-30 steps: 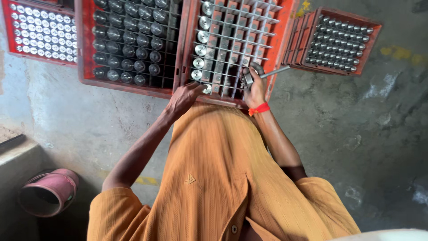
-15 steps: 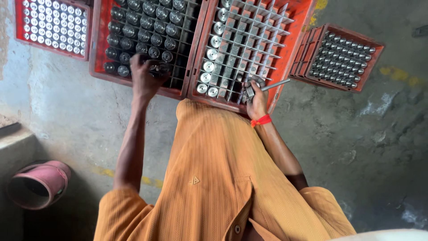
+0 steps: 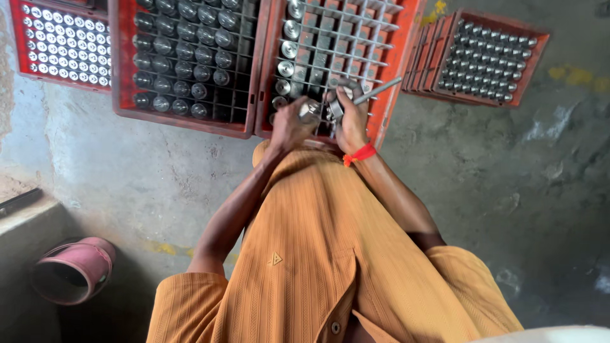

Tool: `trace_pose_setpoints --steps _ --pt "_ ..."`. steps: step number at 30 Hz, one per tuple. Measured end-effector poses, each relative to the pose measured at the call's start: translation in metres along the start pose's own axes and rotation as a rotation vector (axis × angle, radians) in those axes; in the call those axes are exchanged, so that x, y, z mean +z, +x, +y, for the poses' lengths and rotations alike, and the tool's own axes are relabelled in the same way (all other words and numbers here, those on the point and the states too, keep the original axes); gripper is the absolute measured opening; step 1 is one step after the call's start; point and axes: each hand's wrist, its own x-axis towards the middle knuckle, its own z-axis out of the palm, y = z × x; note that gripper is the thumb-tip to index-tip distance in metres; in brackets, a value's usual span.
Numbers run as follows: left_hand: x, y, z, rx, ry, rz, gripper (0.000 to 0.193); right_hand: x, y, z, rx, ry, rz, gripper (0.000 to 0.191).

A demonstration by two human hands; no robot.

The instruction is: The person repeatedly picks small metal caps from a red crate and places them into a grid tray, filling it row by row. They then lift the filled tray and place it onto a metal table, repeating the process with another crate.

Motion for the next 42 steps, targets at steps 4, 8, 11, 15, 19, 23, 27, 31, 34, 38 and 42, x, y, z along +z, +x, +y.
trace_pose_setpoints --steps 4,8,11,15,19,23,27,31,34,38,42 --pt "0.013 -0.016 0.028 0.133 -0.029 -0.075 0.04 0.003 -0.007 -0.013 -0.05 -0.02 -0.079 0.01" --pt "0.031 -0.014 0.029 0.1 -0.004 -0.203 0.04 -0.016 -0.02 -0.012 -0.118 -0.198 -0.265 0.011" --pt "0.044 -0.019 0.019 0.095 -0.148 -0.276 0.045 -0.038 -0.014 -0.009 0.029 -0.211 -0.238 0.015" --pt "0.036 -0.032 0.002 0.293 -0.191 -0.167 0.063 -0.063 0.01 -0.003 0.15 0.017 0.021 0.017" --pt "0.007 -0.034 -0.015 0.229 0.25 0.104 0.055 -0.093 0.031 -0.019 0.054 0.037 0.069 0.016" --pt "-0.013 -0.027 -0.025 0.477 0.539 0.266 0.043 -0.108 0.032 -0.021 0.058 0.075 0.099 0.014" --pt "-0.032 -0.018 -0.034 0.469 0.36 0.191 0.042 -0.102 0.024 -0.005 0.061 0.135 0.13 0.016" --pt "-0.078 -0.01 -0.054 0.263 0.378 0.266 0.02 -0.086 0.01 0.014 0.036 0.128 0.14 0.01" --pt "-0.121 -0.004 -0.079 0.246 0.516 0.494 0.034 -0.072 -0.002 0.025 0.079 0.143 0.181 0.011" --pt "-0.145 0.02 -0.106 0.296 0.566 0.57 0.052 -0.047 -0.005 0.041 0.075 0.105 0.161 0.011" --pt "-0.15 0.037 -0.109 0.382 0.593 0.441 0.052 -0.032 -0.008 0.052 0.072 0.096 0.106 0.012"
